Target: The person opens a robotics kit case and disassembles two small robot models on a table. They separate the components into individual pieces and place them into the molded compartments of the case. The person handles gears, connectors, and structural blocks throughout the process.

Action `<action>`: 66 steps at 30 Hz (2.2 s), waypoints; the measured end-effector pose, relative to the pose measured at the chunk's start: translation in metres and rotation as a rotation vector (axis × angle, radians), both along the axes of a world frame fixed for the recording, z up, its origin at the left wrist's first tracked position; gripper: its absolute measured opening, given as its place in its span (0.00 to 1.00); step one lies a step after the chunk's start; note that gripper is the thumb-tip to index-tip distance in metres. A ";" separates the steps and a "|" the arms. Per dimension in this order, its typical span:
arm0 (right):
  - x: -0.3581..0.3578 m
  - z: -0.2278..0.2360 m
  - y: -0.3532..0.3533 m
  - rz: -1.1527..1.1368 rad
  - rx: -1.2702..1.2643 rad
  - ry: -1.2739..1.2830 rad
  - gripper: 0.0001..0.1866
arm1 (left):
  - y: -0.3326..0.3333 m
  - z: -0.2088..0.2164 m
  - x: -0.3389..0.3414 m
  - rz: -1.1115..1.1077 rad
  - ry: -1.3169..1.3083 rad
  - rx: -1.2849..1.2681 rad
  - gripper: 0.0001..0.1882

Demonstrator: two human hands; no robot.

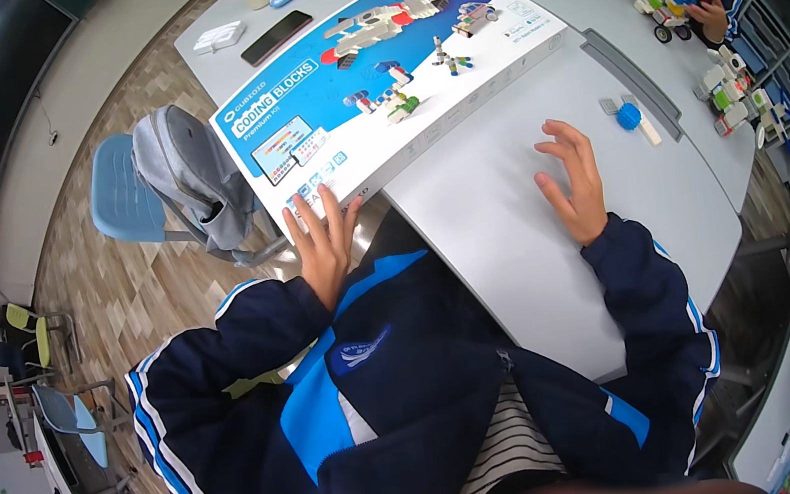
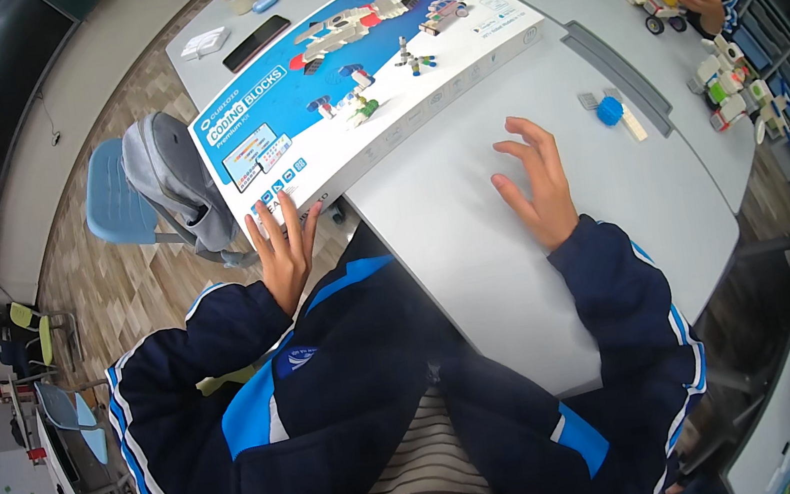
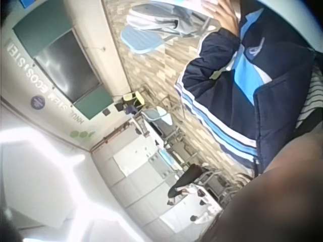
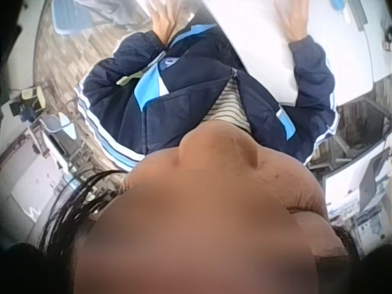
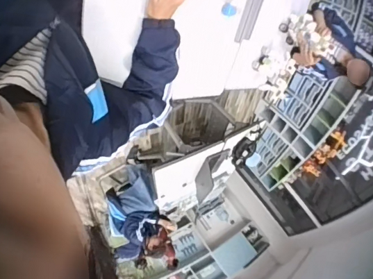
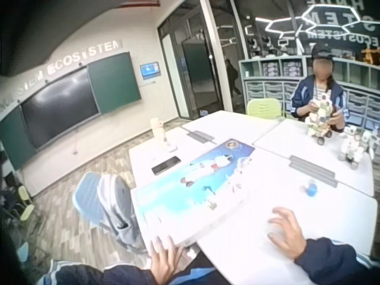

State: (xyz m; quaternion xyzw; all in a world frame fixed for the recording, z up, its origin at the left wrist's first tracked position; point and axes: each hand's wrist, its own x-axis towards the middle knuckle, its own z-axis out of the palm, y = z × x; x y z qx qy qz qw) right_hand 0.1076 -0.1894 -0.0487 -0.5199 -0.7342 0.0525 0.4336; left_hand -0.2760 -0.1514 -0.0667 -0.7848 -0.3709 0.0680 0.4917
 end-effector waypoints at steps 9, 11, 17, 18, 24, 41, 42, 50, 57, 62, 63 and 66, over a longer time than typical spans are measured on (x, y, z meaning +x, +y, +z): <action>0.006 0.001 0.001 0.008 0.028 0.010 0.17 | 0.028 0.011 -0.023 -0.215 -0.065 -0.123 0.24; 0.007 0.000 0.001 0.031 0.021 0.039 0.16 | 0.037 0.020 -0.032 -0.272 -0.114 -0.179 0.25; 0.009 -0.006 0.000 0.029 -0.006 0.099 0.15 | 0.037 0.075 -0.047 -0.397 -0.441 -0.491 0.32; 0.008 -0.007 0.001 0.025 0.011 0.123 0.14 | 0.036 0.089 -0.049 -0.394 -0.526 -0.573 0.32; 0.005 -0.002 0.012 0.033 -0.036 0.097 0.14 | 0.074 0.196 -0.091 -0.411 -1.018 -0.410 0.23; -0.077 0.001 0.108 0.143 0.205 -0.304 0.11 | 0.334 0.260 -0.157 -0.503 -1.833 -0.496 0.18; -0.075 0.001 0.104 0.146 0.192 -0.302 0.12 | 0.337 0.259 -0.159 -0.592 -1.801 -0.518 0.18; -0.052 0.015 0.058 0.214 0.155 -0.381 0.19 | 0.373 0.248 -0.185 -0.567 -1.780 -0.492 0.17; -0.045 0.012 0.049 0.216 0.198 -0.399 0.19 | 0.438 0.211 -0.204 -0.515 -1.825 -0.425 0.14; -0.045 0.011 0.051 0.228 0.215 -0.397 0.17 | 0.478 0.172 -0.216 -0.596 -1.787 -0.487 0.10; -0.045 0.011 0.051 0.233 0.205 -0.393 0.16 | 0.483 0.165 -0.218 -0.510 -1.813 -0.492 0.09; -0.045 0.011 0.051 0.232 0.194 -0.389 0.16 | 0.490 0.147 -0.218 -0.576 -1.862 -0.598 0.07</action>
